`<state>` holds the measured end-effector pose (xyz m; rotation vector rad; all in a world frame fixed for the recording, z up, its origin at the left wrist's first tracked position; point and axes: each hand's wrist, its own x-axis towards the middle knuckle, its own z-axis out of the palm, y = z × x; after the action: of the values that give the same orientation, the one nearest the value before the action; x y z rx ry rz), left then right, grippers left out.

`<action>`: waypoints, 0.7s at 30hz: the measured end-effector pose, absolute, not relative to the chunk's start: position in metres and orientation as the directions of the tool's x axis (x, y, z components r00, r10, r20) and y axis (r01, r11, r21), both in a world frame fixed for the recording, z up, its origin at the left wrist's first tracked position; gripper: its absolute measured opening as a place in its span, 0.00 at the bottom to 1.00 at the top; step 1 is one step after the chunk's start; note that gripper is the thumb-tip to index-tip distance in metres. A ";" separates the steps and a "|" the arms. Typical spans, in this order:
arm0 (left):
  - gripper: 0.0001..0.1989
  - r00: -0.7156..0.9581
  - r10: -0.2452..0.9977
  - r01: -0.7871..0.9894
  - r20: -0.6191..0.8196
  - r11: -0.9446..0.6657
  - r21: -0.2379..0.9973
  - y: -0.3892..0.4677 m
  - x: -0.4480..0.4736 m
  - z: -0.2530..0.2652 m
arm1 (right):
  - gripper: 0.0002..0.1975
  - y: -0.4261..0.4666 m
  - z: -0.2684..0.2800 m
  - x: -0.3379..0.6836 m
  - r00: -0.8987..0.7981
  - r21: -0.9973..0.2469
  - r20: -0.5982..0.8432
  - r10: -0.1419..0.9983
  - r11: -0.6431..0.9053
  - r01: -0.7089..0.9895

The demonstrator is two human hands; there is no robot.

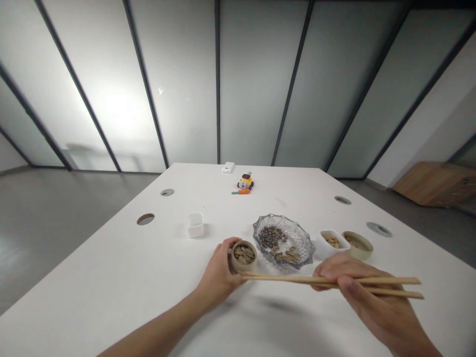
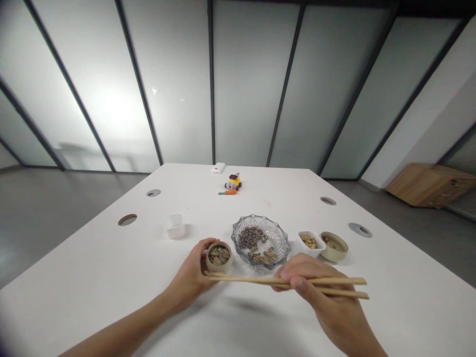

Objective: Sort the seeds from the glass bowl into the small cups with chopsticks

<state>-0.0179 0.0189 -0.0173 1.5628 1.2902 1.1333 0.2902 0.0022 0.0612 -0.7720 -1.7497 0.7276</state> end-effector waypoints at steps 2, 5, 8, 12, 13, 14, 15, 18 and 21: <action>0.38 0.111 0.982 0.319 0.154 -0.182 0.930 0.017 -0.017 -0.015 | 0.10 0.002 0.062 0.286 -0.206 -0.738 0.586 0.784 0.621 0.263; 0.39 0.159 0.976 0.368 0.151 -0.200 0.908 0.013 -0.016 -0.009 | 0.11 -0.003 0.066 0.278 -0.208 -0.678 0.583 0.785 0.611 0.409; 0.39 0.173 0.974 0.407 0.143 -0.203 0.891 0.010 -0.016 -0.004 | 0.12 -0.005 0.066 0.277 -0.165 -0.605 0.624 0.764 0.606 0.517; 0.38 0.175 0.975 0.448 0.137 -0.202 0.871 0.009 -0.015 -0.001 | 0.14 0.000 0.060 0.293 0.024 -0.509 0.722 0.691 0.508 0.695; 0.38 0.178 0.974 0.451 0.143 -0.210 0.867 0.009 -0.015 -0.002 | 0.15 0.003 0.057 0.298 0.043 -0.500 0.725 0.688 0.482 0.719; 0.38 0.180 0.972 0.452 0.151 -0.218 0.865 0.010 -0.015 -0.002 | 0.17 0.006 0.055 0.301 0.041 -0.497 0.715 0.697 0.467 0.732; 0.38 0.181 0.971 0.452 0.158 -0.225 0.863 0.010 -0.015 -0.003 | 0.18 0.008 0.053 0.303 0.021 -0.490 0.703 0.711 0.463 0.739; 0.37 0.181 0.970 0.452 0.163 -0.230 0.862 0.010 -0.015 -0.005 | 0.18 0.013 0.050 0.302 -0.072 -0.471 0.669 0.740 0.497 0.729; 0.37 0.186 0.969 0.442 0.163 -0.231 0.867 0.010 -0.015 -0.007 | 0.16 0.014 0.051 0.297 -0.132 -0.485 0.638 0.758 0.530 0.696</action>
<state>-0.0149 0.0103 -0.0070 1.7820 1.3311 0.9814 0.2967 0.0143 0.0514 -1.1972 -1.8609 0.0869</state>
